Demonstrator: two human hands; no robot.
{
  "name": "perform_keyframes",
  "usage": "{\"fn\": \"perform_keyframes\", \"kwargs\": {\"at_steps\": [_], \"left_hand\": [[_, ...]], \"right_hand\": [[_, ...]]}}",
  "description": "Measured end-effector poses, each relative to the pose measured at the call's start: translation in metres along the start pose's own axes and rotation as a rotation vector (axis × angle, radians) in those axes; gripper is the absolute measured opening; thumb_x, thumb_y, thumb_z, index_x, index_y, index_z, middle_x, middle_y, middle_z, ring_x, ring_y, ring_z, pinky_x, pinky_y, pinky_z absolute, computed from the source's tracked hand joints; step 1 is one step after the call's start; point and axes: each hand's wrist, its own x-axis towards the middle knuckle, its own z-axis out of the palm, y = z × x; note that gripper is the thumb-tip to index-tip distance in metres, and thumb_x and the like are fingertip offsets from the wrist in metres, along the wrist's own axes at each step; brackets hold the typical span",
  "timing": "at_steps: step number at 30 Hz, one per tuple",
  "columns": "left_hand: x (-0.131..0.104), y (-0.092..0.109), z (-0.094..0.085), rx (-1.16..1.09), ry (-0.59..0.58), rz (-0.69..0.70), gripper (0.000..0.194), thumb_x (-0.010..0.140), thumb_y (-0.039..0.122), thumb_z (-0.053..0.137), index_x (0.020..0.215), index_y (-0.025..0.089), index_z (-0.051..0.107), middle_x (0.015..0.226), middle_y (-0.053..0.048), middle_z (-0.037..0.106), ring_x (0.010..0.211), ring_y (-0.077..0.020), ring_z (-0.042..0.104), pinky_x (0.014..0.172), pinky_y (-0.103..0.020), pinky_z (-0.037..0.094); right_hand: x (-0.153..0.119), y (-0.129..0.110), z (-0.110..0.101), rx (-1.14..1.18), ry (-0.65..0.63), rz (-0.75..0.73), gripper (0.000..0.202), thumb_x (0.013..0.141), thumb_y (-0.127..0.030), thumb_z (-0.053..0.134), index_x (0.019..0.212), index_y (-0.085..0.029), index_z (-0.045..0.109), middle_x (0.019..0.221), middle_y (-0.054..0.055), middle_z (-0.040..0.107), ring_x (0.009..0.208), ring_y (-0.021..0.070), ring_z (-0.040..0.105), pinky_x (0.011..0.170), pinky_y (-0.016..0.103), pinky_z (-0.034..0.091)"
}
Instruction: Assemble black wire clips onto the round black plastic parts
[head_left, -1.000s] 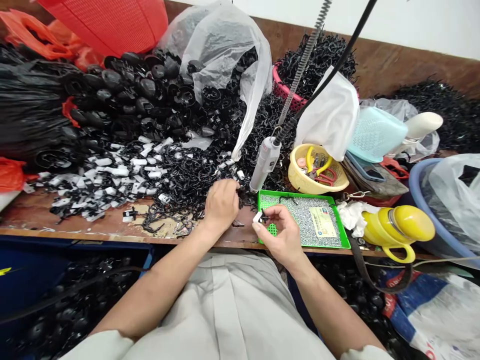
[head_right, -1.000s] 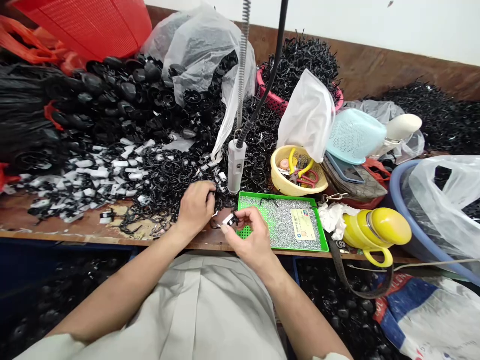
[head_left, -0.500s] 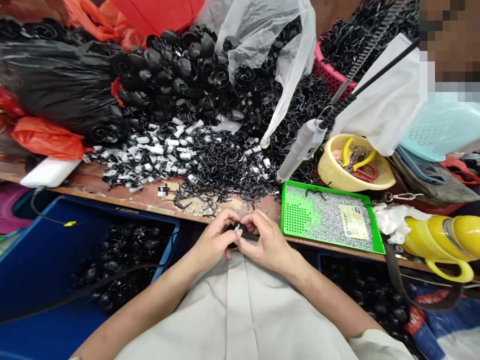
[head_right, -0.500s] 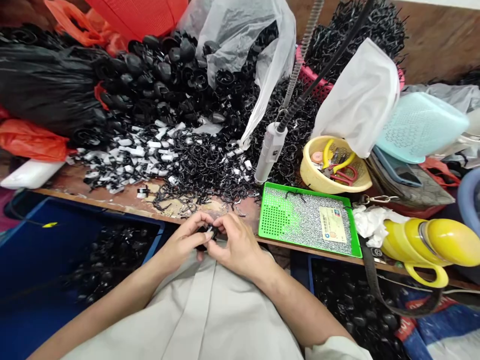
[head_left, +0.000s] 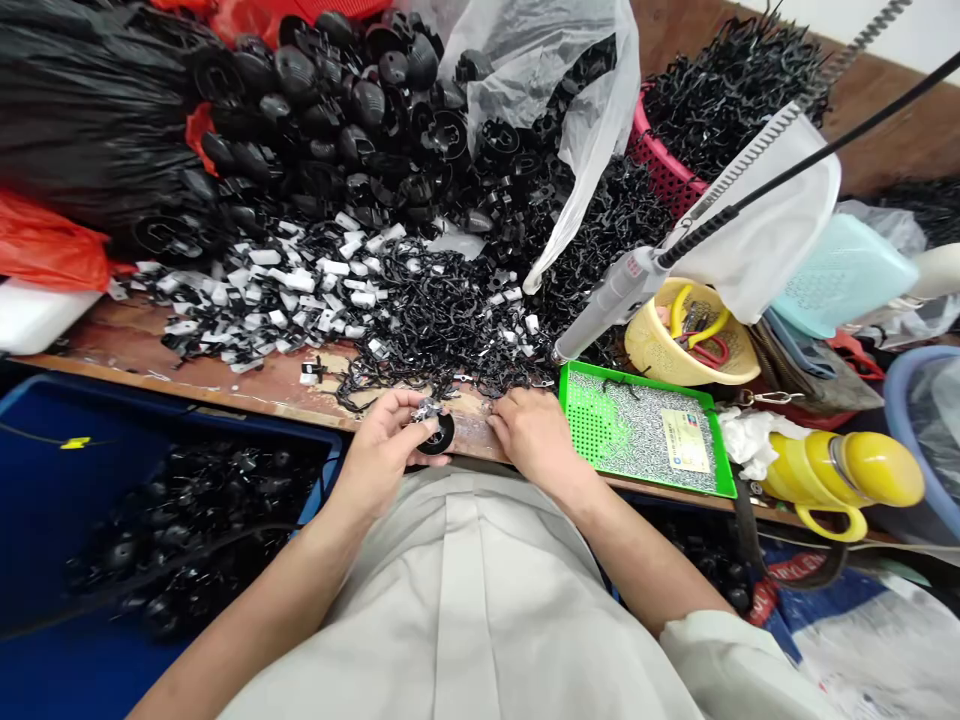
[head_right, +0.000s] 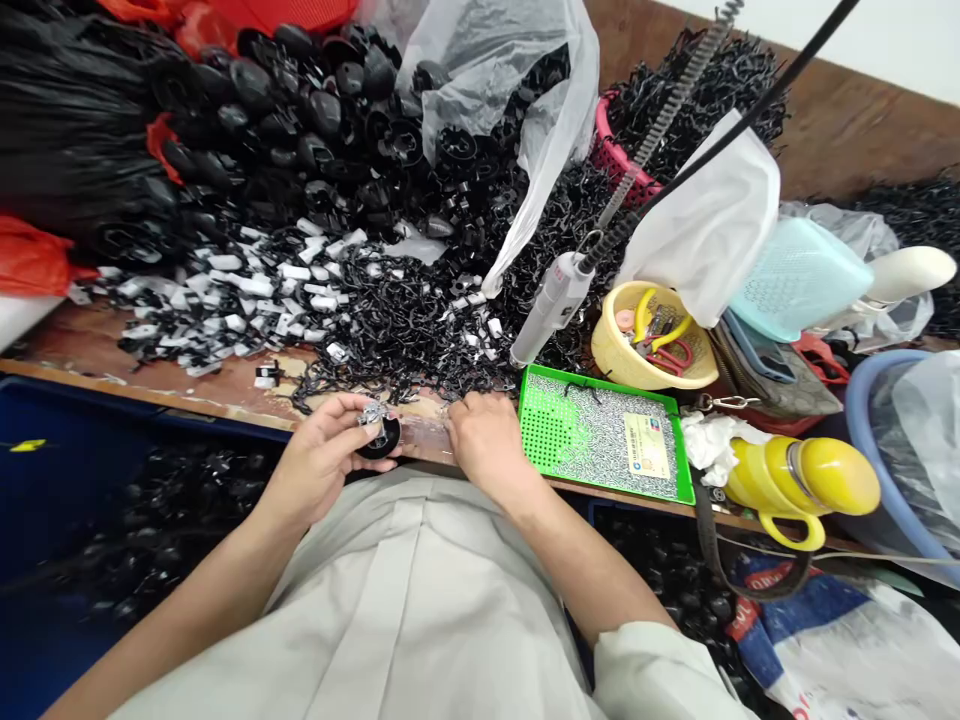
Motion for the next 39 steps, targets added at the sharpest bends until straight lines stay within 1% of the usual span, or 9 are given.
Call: {"fn": "perform_keyframes", "kwargs": {"at_steps": [3, 7, 11, 13, 16, 23, 30, 36, 39], "left_hand": [[0.002, -0.004, -0.005, 0.099, 0.003, 0.041, 0.039, 0.071, 0.029, 0.074, 0.100, 0.020, 0.051, 0.092, 0.000, 0.064, 0.053, -0.0138, 0.067, 0.039, -0.021, 0.050], [0.003, -0.011, -0.005, 0.151, -0.044, 0.045, 0.037, 0.072, 0.031, 0.073, 0.100, 0.020, 0.052, 0.092, 0.000, 0.063, 0.051, -0.0134, 0.067, 0.037, -0.021, 0.050], [0.006, -0.014, 0.002, 0.149, -0.097, 0.021, 0.036, 0.073, 0.032, 0.072, 0.099, 0.020, 0.050, 0.093, 0.000, 0.062, 0.049, -0.0126, 0.065, 0.036, -0.021, 0.050], [0.008, -0.016, 0.006, 0.164, -0.106, 0.025, 0.035, 0.074, 0.033, 0.070, 0.100, 0.020, 0.050, 0.095, 0.000, 0.062, 0.046, -0.0109, 0.063, 0.034, -0.020, 0.047], [0.010, -0.019, 0.009, 0.181, -0.114, 0.043, 0.034, 0.075, 0.033, 0.070, 0.101, 0.021, 0.052, 0.095, 0.000, 0.061, 0.048, -0.0095, 0.062, 0.034, -0.019, 0.047], [0.004, -0.016, 0.011, 0.051, -0.131, 0.059, 0.029, 0.069, 0.024, 0.072, 0.095, 0.020, 0.058, 0.093, -0.002, 0.061, 0.075, -0.0153, 0.063, 0.052, -0.025, 0.058], [0.001, -0.018, 0.014, 0.027, -0.111, 0.041, 0.034, 0.070, 0.027, 0.074, 0.099, 0.021, 0.056, 0.095, 0.000, 0.059, 0.073, -0.0145, 0.062, 0.053, -0.030, 0.060], [0.000, -0.023, 0.013, 0.051, -0.085, 0.127, 0.030, 0.069, 0.024, 0.074, 0.095, 0.020, 0.059, 0.090, -0.001, 0.062, 0.080, -0.0159, 0.062, 0.061, -0.027, 0.057], [-0.001, -0.026, 0.010, 0.080, -0.038, 0.210, 0.029, 0.067, 0.021, 0.076, 0.090, 0.019, 0.058, 0.086, -0.001, 0.063, 0.080, -0.0146, 0.062, 0.065, -0.024, 0.055]], "right_hand": [[0.004, -0.009, 0.004, 0.023, -0.012, -0.005, 0.020, 0.092, -0.025, 0.050, 0.083, -0.017, 0.067, 0.087, 0.011, 0.064, 0.082, 0.0226, 0.058, 0.078, 0.038, 0.042], [0.008, -0.008, -0.005, 0.444, 0.082, 0.024, 0.015, 0.088, -0.027, 0.056, 0.077, -0.020, 0.063, 0.084, 0.004, 0.063, 0.074, 0.0156, 0.058, 0.066, 0.028, 0.043], [0.011, -0.013, -0.015, 0.779, 0.138, 0.187, 0.009, 0.084, -0.024, 0.056, 0.076, -0.021, 0.054, 0.064, -0.003, 0.056, 0.055, 0.0112, 0.051, 0.051, 0.023, 0.038], [0.010, -0.021, -0.014, 0.914, 0.090, 0.216, 0.004, 0.081, -0.022, 0.058, 0.081, -0.022, 0.054, 0.060, -0.006, 0.053, 0.051, 0.0101, 0.048, 0.047, 0.021, 0.035], [0.001, -0.033, -0.007, 1.055, 0.028, 0.166, 0.022, 0.080, -0.020, 0.056, 0.102, -0.023, 0.058, 0.067, -0.006, 0.052, 0.051, 0.0089, 0.047, 0.046, 0.020, 0.036], [-0.018, -0.046, 0.003, 0.981, 0.076, 0.097, 0.032, 0.079, -0.016, 0.056, 0.110, -0.022, 0.061, 0.069, -0.005, 0.053, 0.054, 0.0084, 0.047, 0.050, 0.021, 0.039], [-0.013, -0.041, 0.000, 1.093, 0.163, 0.175, 0.034, 0.077, -0.015, 0.055, 0.110, -0.023, 0.061, 0.067, -0.005, 0.052, 0.053, 0.0086, 0.047, 0.048, 0.020, 0.040], [-0.021, -0.047, 0.004, 0.904, 0.152, 0.087, 0.029, 0.079, -0.015, 0.055, 0.107, -0.021, 0.062, 0.065, -0.004, 0.054, 0.052, 0.0091, 0.048, 0.051, 0.022, 0.042], [-0.024, -0.045, 0.001, 0.959, 0.039, -0.033, 0.036, 0.082, -0.018, 0.057, 0.117, -0.023, 0.059, 0.076, -0.001, 0.062, 0.060, 0.0106, 0.055, 0.056, 0.023, 0.049]]}}
